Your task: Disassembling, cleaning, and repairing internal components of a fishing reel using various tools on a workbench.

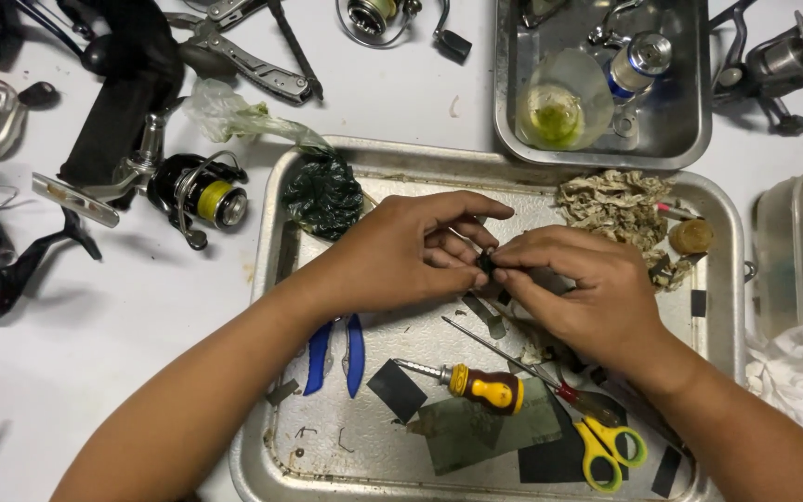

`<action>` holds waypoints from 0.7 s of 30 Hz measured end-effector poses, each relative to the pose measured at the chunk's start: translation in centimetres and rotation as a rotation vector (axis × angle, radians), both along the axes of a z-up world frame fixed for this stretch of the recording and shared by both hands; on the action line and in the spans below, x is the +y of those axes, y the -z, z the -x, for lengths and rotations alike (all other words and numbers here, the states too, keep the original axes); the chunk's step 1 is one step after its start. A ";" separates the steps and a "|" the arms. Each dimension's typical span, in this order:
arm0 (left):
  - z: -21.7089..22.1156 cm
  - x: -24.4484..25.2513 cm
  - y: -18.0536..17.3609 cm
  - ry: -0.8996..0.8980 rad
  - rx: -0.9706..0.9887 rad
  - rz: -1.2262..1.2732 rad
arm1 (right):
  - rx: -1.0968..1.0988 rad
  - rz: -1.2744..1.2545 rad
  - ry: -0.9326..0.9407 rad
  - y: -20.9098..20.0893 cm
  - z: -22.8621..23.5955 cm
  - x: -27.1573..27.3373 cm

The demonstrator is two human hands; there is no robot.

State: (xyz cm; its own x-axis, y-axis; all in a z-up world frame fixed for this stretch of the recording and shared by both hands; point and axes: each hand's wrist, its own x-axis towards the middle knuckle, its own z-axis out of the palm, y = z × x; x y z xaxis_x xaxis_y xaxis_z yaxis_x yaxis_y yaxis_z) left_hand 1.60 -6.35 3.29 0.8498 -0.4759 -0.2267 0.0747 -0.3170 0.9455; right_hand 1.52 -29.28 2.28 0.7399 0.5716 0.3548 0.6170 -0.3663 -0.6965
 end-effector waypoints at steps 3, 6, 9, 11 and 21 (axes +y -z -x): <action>0.0 0.0 -0.2 0.000 0.014 0.046 | -0.056 0.023 0.016 0.1 0.0 -0.2; 0.0 0.1 -0.2 -0.001 -0.013 0.061 | -0.050 0.014 0.030 -0.1 0.1 -0.2; 0.0 0.1 -0.1 0.009 -0.034 0.052 | -0.086 0.000 0.005 -0.4 0.2 0.0; 0.0 0.1 -0.1 0.006 -0.036 0.063 | -0.109 0.001 0.005 -0.3 0.2 -0.1; 0.1 0.2 -0.1 -0.006 -0.081 0.087 | -0.266 0.035 -0.040 0.0 0.2 -0.3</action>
State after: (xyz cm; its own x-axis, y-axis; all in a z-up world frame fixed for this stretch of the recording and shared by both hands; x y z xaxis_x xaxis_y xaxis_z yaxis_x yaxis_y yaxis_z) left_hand 1.50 -6.17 3.39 0.8666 -0.4855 -0.1156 -0.0009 -0.2332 0.9724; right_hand 1.34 -29.53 2.30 0.5999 0.6137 0.5134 0.7911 -0.3592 -0.4950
